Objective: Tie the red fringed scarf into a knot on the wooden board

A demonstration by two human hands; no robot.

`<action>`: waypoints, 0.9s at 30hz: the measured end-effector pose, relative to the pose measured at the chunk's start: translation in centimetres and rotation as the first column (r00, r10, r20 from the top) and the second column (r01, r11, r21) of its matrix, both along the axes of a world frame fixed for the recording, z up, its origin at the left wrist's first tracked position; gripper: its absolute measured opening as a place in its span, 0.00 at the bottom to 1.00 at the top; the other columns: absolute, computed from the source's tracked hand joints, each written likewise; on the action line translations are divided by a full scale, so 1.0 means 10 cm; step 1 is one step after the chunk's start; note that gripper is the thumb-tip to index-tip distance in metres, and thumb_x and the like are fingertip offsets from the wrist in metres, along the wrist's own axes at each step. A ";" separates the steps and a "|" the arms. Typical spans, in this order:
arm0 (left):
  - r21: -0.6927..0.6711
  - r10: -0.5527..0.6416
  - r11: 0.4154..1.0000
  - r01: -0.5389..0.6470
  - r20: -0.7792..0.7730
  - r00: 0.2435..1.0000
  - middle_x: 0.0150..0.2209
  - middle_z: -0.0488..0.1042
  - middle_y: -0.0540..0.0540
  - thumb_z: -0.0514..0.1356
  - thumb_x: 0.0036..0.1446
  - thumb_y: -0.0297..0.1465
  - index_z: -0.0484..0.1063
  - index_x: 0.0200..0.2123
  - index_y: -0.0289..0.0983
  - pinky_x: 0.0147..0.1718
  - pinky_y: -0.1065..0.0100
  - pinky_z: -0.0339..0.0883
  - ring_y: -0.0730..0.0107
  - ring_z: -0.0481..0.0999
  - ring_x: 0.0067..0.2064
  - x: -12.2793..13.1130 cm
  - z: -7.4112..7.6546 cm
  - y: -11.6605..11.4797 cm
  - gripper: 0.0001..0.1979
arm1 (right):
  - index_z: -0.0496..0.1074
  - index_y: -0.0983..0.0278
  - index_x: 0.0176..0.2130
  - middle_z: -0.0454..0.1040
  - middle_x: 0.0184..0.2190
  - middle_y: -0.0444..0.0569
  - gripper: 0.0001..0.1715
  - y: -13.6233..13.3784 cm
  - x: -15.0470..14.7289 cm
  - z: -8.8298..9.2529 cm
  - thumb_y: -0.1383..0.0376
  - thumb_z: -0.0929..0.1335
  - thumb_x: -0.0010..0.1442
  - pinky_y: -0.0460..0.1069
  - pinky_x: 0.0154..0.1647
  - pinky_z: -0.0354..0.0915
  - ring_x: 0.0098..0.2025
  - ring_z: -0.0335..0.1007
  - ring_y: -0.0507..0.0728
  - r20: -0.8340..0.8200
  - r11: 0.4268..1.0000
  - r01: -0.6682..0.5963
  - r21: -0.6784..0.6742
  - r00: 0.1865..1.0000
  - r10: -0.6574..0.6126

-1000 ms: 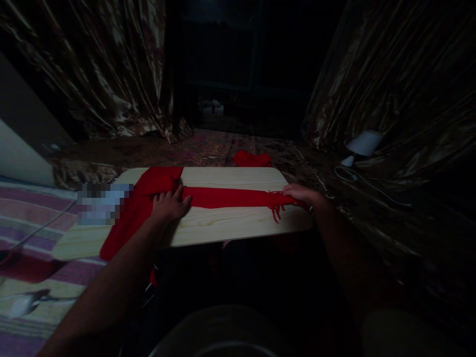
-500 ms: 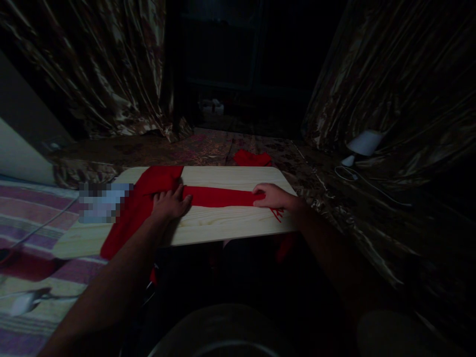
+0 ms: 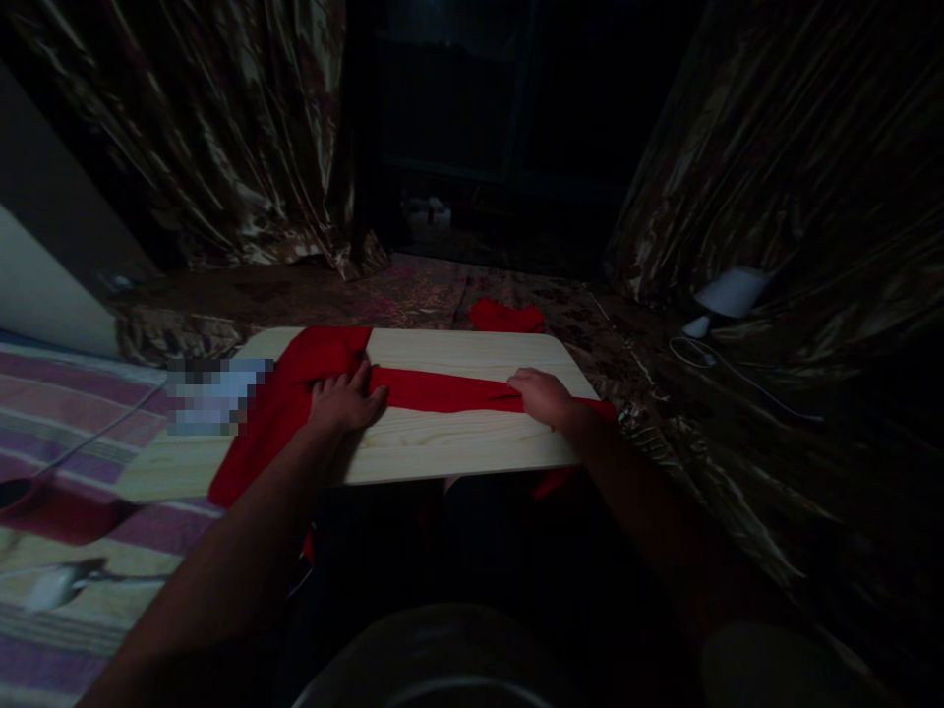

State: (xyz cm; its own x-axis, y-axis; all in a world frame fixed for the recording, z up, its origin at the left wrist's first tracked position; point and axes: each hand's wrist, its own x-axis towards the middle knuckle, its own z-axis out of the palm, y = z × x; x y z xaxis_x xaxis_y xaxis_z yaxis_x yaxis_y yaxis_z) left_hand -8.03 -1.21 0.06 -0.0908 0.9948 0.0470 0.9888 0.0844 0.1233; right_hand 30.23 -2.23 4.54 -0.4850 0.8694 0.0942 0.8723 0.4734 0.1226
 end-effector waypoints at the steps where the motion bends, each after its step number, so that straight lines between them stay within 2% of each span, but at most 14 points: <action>1: 0.002 0.000 1.000 0.000 0.004 1.000 0.67 0.62 0.30 0.41 0.62 0.59 0.46 0.75 0.40 0.64 0.44 0.48 0.35 0.60 0.67 0.00 0.00 0.00 0.45 | 0.78 0.63 0.47 0.76 0.46 0.55 0.20 -0.01 0.04 0.04 0.76 0.63 0.62 0.50 0.50 0.62 0.51 0.68 0.60 0.033 0.999 0.027 0.047 0.999 -0.028; 5: -0.003 0.000 1.000 0.000 0.012 1.000 0.67 0.63 0.31 0.41 0.62 0.59 0.45 0.75 0.40 0.64 0.44 0.48 0.36 0.60 0.67 0.00 0.00 0.00 0.45 | 0.77 0.66 0.46 0.74 0.47 0.61 0.18 -0.06 0.24 0.26 0.74 0.62 0.63 0.54 0.51 0.61 0.52 0.64 0.64 0.044 0.959 0.104 0.262 0.992 -0.120; 7: -0.002 0.000 1.000 0.000 0.011 1.000 0.67 0.63 0.31 0.41 0.62 0.59 0.45 0.75 0.40 0.64 0.45 0.48 0.36 0.60 0.67 0.00 0.00 0.00 0.45 | 0.78 0.67 0.46 0.74 0.47 0.62 0.17 -0.08 0.35 0.33 0.74 0.62 0.63 0.54 0.52 0.61 0.53 0.64 0.65 0.042 0.955 0.114 0.274 0.991 -0.130; 8: -0.001 0.000 1.000 0.000 0.010 1.000 0.67 0.63 0.31 0.41 0.62 0.59 0.46 0.75 0.39 0.64 0.44 0.48 0.36 0.60 0.67 0.00 0.00 0.01 0.45 | 0.78 0.66 0.45 0.74 0.47 0.61 0.17 -0.09 0.40 0.35 0.74 0.63 0.62 0.54 0.51 0.61 0.52 0.65 0.65 0.056 0.967 0.115 0.229 0.990 -0.131; 10: -0.005 0.003 1.000 -0.003 0.005 1.000 0.66 0.63 0.30 0.40 0.62 0.59 0.46 0.75 0.39 0.64 0.44 0.48 0.35 0.61 0.67 0.00 0.00 0.01 0.46 | 0.79 0.65 0.43 0.77 0.44 0.59 0.16 -0.12 0.49 0.33 0.75 0.65 0.59 0.52 0.49 0.62 0.49 0.69 0.63 0.096 0.989 0.144 0.043 0.984 -0.148; 13: -0.011 0.004 1.000 -0.004 -0.004 1.000 0.66 0.64 0.30 0.40 0.62 0.59 0.47 0.74 0.38 0.63 0.44 0.49 0.35 0.61 0.66 0.00 0.00 0.02 0.46 | 0.79 0.62 0.41 0.79 0.43 0.54 0.16 -0.14 0.55 0.24 0.75 0.69 0.53 0.49 0.45 0.64 0.44 0.74 0.60 0.025 0.962 0.172 -0.211 0.985 -0.170; 16: -0.004 -0.004 1.000 0.004 -0.009 1.000 0.66 0.64 0.30 0.40 0.62 0.59 0.47 0.74 0.39 0.63 0.45 0.49 0.36 0.61 0.66 0.00 -0.01 0.02 0.46 | 0.79 0.62 0.44 0.80 0.47 0.51 0.18 -0.12 0.47 0.16 0.73 0.69 0.53 0.48 0.49 0.66 0.47 0.75 0.58 -0.257 0.974 0.065 -0.218 0.959 -0.121; 18: -0.004 -0.005 1.000 0.005 -0.008 1.000 0.66 0.64 0.30 0.40 0.62 0.59 0.47 0.74 0.39 0.64 0.45 0.48 0.36 0.61 0.67 -0.01 -0.01 0.02 0.45 | 0.78 0.63 0.49 0.79 0.50 0.52 0.19 -0.07 0.34 0.12 0.67 0.70 0.57 0.48 0.52 0.66 0.50 0.75 0.58 -0.370 0.979 0.046 -0.200 0.921 -0.119; 21: -0.011 -0.002 1.000 0.002 -0.002 1.000 0.66 0.64 0.30 0.40 0.62 0.59 0.47 0.74 0.39 0.64 0.44 0.48 0.36 0.61 0.67 -0.01 -0.01 0.02 0.46 | 0.71 0.67 0.61 0.72 0.60 0.59 0.33 0.06 0.11 0.06 0.53 0.70 0.61 0.51 0.59 0.64 0.59 0.71 0.63 -0.325 0.955 0.095 -0.281 0.927 -0.188; 23: -0.009 -0.005 1.000 0.005 0.000 1.000 0.67 0.63 0.30 0.40 0.62 0.59 0.47 0.74 0.39 0.64 0.44 0.48 0.35 0.60 0.67 -0.01 -0.02 0.02 0.46 | 0.68 0.70 0.64 0.67 0.65 0.63 0.41 0.17 -0.02 0.02 0.48 0.70 0.61 0.53 0.62 0.62 0.64 0.66 0.66 -0.233 0.935 0.147 -0.322 0.945 -0.229; 25: 0.000 -0.008 1.000 0.008 0.003 1.000 0.67 0.63 0.30 0.41 0.62 0.59 0.47 0.74 0.39 0.64 0.44 0.48 0.35 0.60 0.67 -0.01 -0.02 0.02 0.46 | 0.69 0.70 0.63 0.68 0.64 0.63 0.41 0.27 -0.11 0.02 0.48 0.72 0.59 0.52 0.61 0.62 0.63 0.67 0.66 -0.172 0.922 0.170 -0.347 0.955 -0.241; 27: 0.015 -0.009 1.000 0.009 0.011 1.000 0.67 0.63 0.30 0.42 0.62 0.59 0.48 0.74 0.39 0.64 0.44 0.47 0.35 0.60 0.67 -0.01 -0.02 0.01 0.45 | 0.72 0.67 0.60 0.73 0.60 0.59 0.39 0.35 -0.17 0.05 0.51 0.75 0.55 0.49 0.54 0.66 0.57 0.73 0.63 -0.145 0.902 0.149 -0.404 0.964 -0.224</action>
State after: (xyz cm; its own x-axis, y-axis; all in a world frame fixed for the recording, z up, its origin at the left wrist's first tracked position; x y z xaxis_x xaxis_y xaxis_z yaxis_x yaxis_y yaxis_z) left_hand -8.14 -1.09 -0.15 -0.0823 0.9947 0.0611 0.9880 0.0734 0.1358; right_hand 28.48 1.28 5.07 -0.3170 0.9279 -0.1961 0.9383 0.2767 -0.2075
